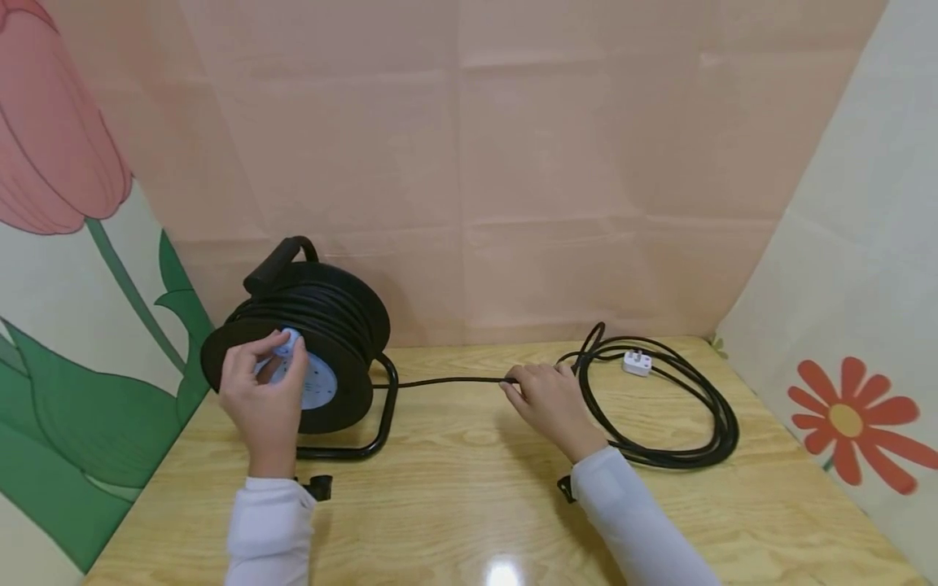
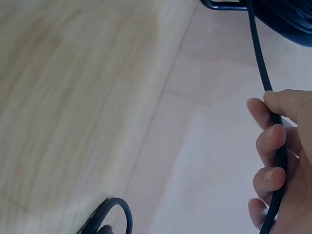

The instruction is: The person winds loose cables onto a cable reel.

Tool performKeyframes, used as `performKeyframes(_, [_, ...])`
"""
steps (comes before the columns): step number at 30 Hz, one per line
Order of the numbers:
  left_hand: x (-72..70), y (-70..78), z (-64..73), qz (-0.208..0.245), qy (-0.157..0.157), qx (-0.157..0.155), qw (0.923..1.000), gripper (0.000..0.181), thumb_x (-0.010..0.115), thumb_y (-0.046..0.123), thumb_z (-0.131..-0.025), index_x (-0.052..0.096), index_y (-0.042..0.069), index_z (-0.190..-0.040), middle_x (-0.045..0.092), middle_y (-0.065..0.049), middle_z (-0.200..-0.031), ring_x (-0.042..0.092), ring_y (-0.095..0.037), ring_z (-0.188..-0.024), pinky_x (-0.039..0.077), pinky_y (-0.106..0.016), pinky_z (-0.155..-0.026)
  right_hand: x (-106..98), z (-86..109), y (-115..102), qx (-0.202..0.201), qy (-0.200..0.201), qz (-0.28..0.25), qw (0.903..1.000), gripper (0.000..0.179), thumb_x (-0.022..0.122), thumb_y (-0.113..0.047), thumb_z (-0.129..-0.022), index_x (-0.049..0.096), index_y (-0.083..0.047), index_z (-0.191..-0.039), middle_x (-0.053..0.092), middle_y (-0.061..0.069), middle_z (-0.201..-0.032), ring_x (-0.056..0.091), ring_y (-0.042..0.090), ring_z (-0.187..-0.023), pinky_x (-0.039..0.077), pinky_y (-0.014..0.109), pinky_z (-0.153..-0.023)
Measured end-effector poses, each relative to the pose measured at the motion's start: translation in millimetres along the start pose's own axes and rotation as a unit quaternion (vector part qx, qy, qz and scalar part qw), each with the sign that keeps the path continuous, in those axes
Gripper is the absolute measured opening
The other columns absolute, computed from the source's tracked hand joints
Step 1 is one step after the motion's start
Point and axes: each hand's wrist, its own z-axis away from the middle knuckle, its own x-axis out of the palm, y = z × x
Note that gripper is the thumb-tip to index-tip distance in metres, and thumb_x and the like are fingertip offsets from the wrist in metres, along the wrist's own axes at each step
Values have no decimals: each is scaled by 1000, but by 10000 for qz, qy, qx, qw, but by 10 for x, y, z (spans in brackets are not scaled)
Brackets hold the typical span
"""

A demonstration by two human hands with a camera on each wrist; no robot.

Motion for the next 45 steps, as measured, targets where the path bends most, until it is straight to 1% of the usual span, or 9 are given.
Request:
performKeyframes(7, [36, 29, 39, -6, -298, 173, 9994, 18, 73, 21, -78, 71, 6, -88, 60, -6, -91, 57, -15, -85, 52, -13, -71, 30, -93, -62, -25, -209, -229, 9995, 20, 57, -40, -91, 68, -23, -93, 52, -15, -61, 41, 7, -55, 29, 33, -59])
performKeyframes(12, [61, 56, 60, 4, -403, 119, 9991, 15, 74, 18, -77, 70, 5, -84, 60, -6, -88, 56, -13, -82, 51, -12, -68, 104, -159, -89, 83, -389, -248, 9989, 21, 56, -41, -91, 68, -25, -95, 52, -16, -61, 41, 6, -54, 28, 32, -60])
performKeyframes(19, [91, 104, 117, 33, -584, 102, 9982, 11, 75, 6, -75, 67, 0, -81, 59, -12, -83, 56, -18, -79, 52, -12, -67, 216, -266, -153, -164, -468, -222, 9985, 23, 55, -42, -92, 70, -24, -95, 58, -15, -63, 40, 4, -51, 27, 33, -58])
performKeyframes(23, [103, 95, 166, -9, -841, 38, 9965, 12, 75, 10, -75, 67, 3, -80, 59, -10, -80, 54, -16, -75, 52, -12, -67, 262, -293, -201, -220, -553, -165, 9981, 23, 56, -44, -91, 69, -26, -96, 59, -16, -63, 40, 3, -51, 26, 32, -57])
performKeyframes(27, [94, 89, 196, -33, -1213, -185, 9924, 14, 75, 19, -77, 66, 9, -79, 57, -3, -80, 54, -11, -75, 52, -13, -65, 288, -328, -256, -266, -599, -196, 9977, 21, 58, -42, -90, 69, -25, -96, 63, -15, -66, 42, 2, -51, 31, 33, -57])
performKeyframes(31, [75, 132, 199, -362, -1637, -369, 9851, 17, 74, 29, -78, 64, 15, -80, 57, 1, -82, 56, -7, -74, 53, -15, -62, 305, -379, -318, -325, -673, -282, 9968, 23, 56, -42, -91, 69, -24, -96, 65, -14, -70, 44, 1, -52, 37, 36, -60])
performKeyframes(35, [66, 189, 204, -922, -2042, -376, 9738, 18, 73, 32, -78, 63, 17, -81, 60, 3, -83, 58, -5, -73, 56, -24, -61, 312, -432, -394, -381, -849, -315, 9952, 25, 54, -44, -92, 69, -24, -97, 68, -12, -75, 49, 2, -55, 35, 34, -59])
performKeyframes(40, [56, 263, 224, -1394, -2466, -496, 9578, 19, 75, 28, -77, 62, 15, -80, 63, 0, -79, 57, -7, -68, 55, -33, -59, 352, -478, -486, -446, -1003, -317, 9935, 24, 54, -43, -92, 69, -25, -98, 70, -12, -81, 55, 3, -61, 33, 30, -58])
performKeyframes(45, [43, 300, 230, -1805, -2921, -741, 9363, 22, 75, 32, -77, 63, 14, -81, 65, -2, -76, 58, -11, -67, 55, -35, -58, 370, -495, -572, -499, -1224, -489, 9900, 23, 51, -37, -93, 68, -24, -103, 70, -12, -81, 50, 2, -57, 33, 31, -59])
